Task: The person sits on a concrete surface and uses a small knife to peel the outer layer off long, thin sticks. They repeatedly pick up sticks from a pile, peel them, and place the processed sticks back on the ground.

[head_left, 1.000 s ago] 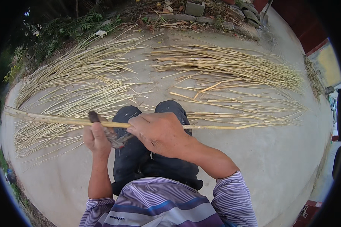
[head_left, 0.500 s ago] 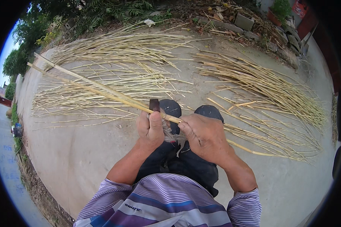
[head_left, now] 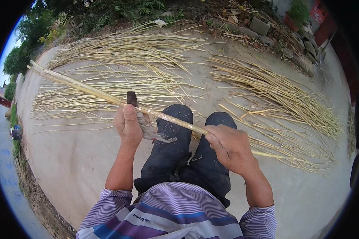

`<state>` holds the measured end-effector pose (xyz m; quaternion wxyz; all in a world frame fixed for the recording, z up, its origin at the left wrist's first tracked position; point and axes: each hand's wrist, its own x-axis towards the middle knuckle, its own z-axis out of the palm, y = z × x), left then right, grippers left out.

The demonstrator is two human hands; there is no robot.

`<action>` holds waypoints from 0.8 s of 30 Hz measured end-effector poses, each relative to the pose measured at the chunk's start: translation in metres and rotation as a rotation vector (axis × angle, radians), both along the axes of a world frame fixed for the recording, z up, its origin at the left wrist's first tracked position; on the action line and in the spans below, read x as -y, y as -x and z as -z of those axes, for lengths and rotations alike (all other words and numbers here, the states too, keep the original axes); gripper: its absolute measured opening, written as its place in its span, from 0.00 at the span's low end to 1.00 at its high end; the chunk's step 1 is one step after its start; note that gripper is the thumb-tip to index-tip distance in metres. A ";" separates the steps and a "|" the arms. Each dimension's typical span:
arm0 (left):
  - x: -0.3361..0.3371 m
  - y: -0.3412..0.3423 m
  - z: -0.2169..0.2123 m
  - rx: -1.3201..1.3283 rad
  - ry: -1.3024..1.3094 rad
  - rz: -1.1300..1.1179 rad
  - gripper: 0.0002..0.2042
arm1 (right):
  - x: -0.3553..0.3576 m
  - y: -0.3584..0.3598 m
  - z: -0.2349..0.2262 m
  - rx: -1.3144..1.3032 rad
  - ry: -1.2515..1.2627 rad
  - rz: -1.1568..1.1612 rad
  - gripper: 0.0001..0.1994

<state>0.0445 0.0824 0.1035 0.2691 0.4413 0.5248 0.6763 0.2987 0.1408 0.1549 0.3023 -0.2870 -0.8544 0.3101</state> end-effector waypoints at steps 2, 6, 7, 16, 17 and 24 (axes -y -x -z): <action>0.007 -0.002 0.011 -0.124 0.040 0.063 0.25 | 0.004 0.009 0.002 0.050 -0.038 -0.023 0.07; 0.011 -0.027 0.009 -0.236 0.074 0.142 0.23 | 0.009 0.027 0.002 -0.004 -0.047 -0.046 0.07; 0.011 -0.019 0.005 -0.213 0.123 0.146 0.23 | 0.009 0.021 0.002 0.028 -0.021 -0.041 0.07; 0.022 -0.022 0.013 -0.202 0.105 0.225 0.27 | 0.018 0.040 -0.012 0.143 -0.082 -0.076 0.05; 0.025 -0.015 0.008 -0.177 0.154 0.222 0.27 | 0.018 0.038 -0.012 0.138 -0.070 -0.074 0.05; 0.029 -0.022 0.016 -0.106 0.099 0.246 0.21 | 0.021 0.046 -0.009 0.131 -0.125 -0.115 0.06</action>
